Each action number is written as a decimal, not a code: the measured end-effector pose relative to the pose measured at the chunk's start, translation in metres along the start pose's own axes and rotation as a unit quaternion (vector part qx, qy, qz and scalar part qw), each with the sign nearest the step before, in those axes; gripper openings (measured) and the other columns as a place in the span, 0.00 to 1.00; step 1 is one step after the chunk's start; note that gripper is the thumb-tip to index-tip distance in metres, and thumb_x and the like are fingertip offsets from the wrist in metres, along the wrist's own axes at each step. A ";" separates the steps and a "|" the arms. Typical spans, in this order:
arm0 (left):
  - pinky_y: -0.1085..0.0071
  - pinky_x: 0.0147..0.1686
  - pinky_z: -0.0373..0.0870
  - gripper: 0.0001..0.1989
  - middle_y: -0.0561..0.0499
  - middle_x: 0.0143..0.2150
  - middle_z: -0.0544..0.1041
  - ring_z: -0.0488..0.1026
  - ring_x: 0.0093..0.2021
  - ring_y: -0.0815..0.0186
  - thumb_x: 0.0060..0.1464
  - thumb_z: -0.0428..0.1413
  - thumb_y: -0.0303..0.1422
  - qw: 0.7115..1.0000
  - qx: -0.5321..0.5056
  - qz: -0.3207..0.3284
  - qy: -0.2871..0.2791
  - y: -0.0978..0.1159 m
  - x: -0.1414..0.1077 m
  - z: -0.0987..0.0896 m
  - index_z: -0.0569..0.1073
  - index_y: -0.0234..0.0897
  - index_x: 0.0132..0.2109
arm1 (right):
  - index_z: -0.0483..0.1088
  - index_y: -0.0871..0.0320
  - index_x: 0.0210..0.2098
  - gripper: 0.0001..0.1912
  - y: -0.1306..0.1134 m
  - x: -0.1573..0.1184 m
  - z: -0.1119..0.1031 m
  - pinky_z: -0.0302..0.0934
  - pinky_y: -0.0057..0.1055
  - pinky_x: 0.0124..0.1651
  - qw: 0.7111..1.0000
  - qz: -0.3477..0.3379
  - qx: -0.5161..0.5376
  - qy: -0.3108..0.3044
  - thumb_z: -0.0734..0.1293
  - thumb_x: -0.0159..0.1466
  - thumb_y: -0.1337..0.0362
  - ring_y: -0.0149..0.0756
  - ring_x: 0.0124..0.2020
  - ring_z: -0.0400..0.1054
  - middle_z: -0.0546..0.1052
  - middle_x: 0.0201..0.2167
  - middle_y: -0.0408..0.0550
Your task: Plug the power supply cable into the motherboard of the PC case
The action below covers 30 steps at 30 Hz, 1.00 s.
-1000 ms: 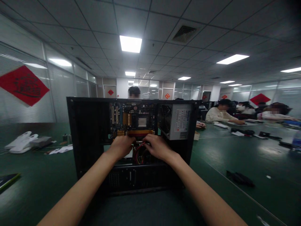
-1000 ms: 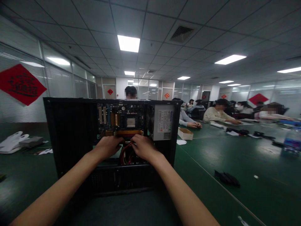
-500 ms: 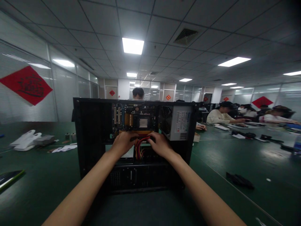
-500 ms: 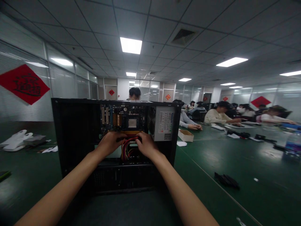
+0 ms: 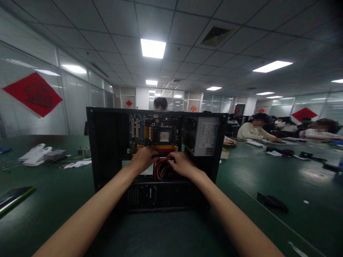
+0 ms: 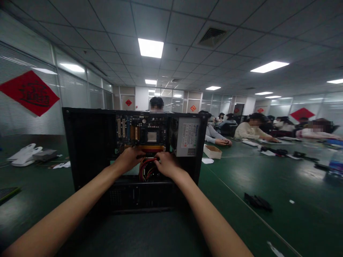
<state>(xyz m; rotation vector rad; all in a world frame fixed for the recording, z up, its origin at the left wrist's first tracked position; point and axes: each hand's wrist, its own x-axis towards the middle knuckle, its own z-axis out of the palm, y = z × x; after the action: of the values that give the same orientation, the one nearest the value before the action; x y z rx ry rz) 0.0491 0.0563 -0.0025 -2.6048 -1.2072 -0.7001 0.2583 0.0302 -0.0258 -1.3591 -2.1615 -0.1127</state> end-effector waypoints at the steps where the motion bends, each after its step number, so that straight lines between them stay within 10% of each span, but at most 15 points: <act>1: 0.67 0.46 0.72 0.11 0.47 0.46 0.81 0.78 0.47 0.58 0.59 0.56 0.30 0.999 0.025 0.004 -0.022 0.001 -0.001 0.000 0.80 0.41 0.46 | 0.75 0.58 0.44 0.10 0.000 -0.001 0.000 0.61 0.30 0.51 1.000 0.000 -0.015 -0.009 0.65 0.66 0.64 0.38 0.49 0.72 0.79 0.45 0.50; 30: 0.58 0.46 0.73 0.15 0.35 0.48 0.78 0.76 0.50 0.48 0.63 0.48 0.30 0.977 0.170 -0.016 -0.127 0.031 0.000 -0.006 0.79 0.33 0.47 | 0.75 0.58 0.48 0.13 -0.004 -0.005 -0.009 0.61 0.31 0.50 0.994 -0.002 -0.090 -0.061 0.65 0.66 0.62 0.42 0.50 0.72 0.79 0.48 0.52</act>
<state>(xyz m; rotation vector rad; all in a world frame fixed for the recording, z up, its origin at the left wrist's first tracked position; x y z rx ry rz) 0.0704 0.0339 0.0037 -2.4387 -1.3063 -0.1453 0.2596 0.0214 -0.0200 -1.4970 -2.3019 -0.2350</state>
